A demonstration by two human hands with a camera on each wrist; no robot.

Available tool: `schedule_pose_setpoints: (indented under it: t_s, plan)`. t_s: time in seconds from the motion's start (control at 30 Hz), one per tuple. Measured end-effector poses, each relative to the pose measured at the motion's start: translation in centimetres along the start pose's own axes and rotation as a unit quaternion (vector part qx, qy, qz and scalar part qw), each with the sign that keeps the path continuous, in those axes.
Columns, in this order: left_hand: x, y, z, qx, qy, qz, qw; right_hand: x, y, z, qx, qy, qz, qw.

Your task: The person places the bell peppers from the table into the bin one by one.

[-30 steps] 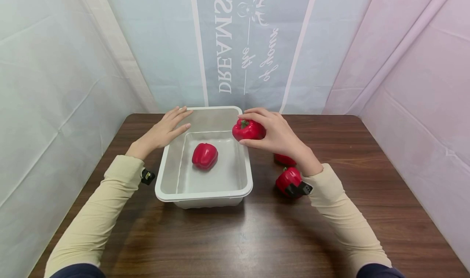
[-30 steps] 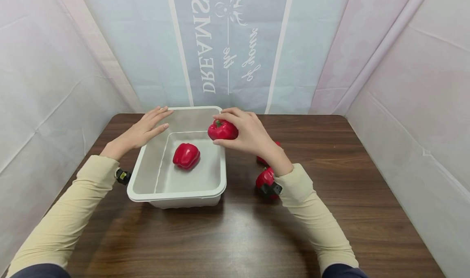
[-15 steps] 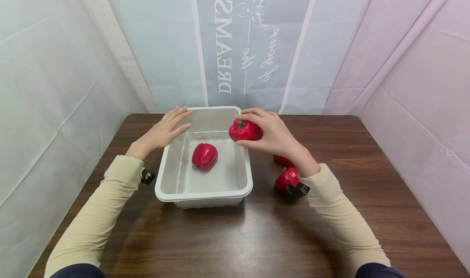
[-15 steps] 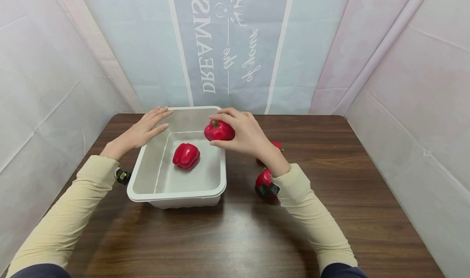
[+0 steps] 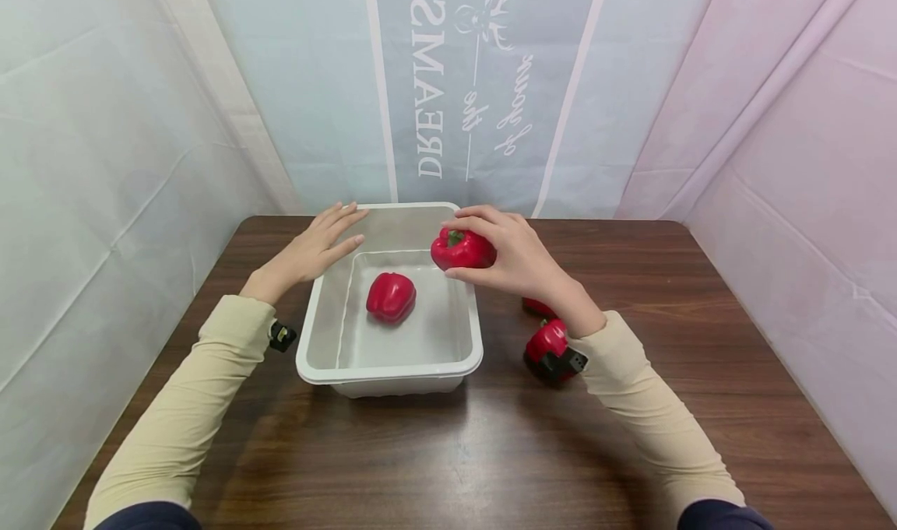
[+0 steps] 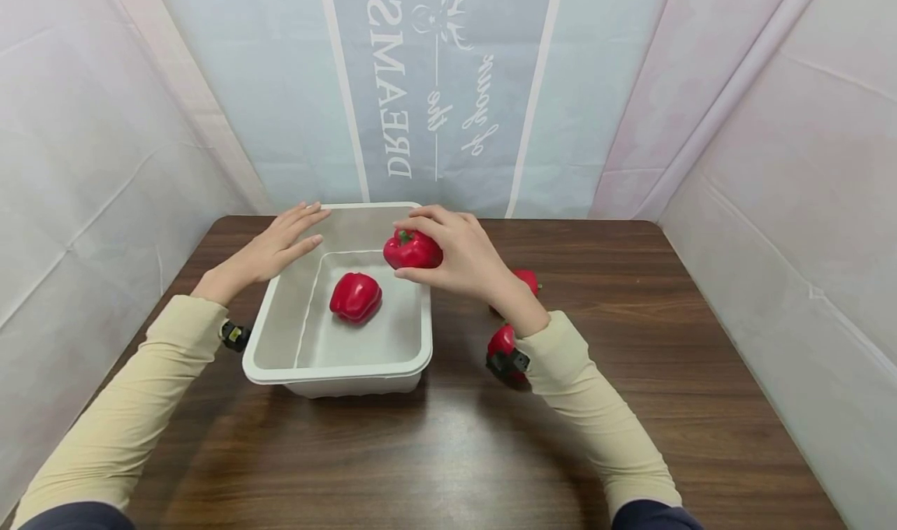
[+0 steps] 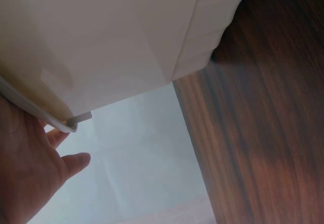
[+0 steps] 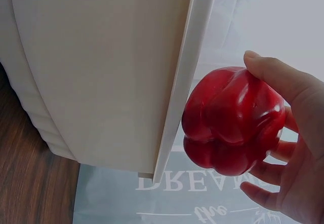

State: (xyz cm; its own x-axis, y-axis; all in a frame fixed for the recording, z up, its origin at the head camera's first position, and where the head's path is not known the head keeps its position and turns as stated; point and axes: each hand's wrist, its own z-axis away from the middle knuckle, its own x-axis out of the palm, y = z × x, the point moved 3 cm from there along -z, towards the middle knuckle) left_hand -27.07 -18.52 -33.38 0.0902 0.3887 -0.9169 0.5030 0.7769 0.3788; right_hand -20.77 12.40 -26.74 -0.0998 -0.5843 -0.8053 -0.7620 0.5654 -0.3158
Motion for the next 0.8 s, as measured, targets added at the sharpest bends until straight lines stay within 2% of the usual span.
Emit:
schedule_pose_setpoints:
  t_s: [0.8]
  plan:
    - [0.25,-0.08,0.11,0.003,0.004,0.002,1.0,0.75,-0.54,-0.28,0.0,-0.005,0.0,1.0]
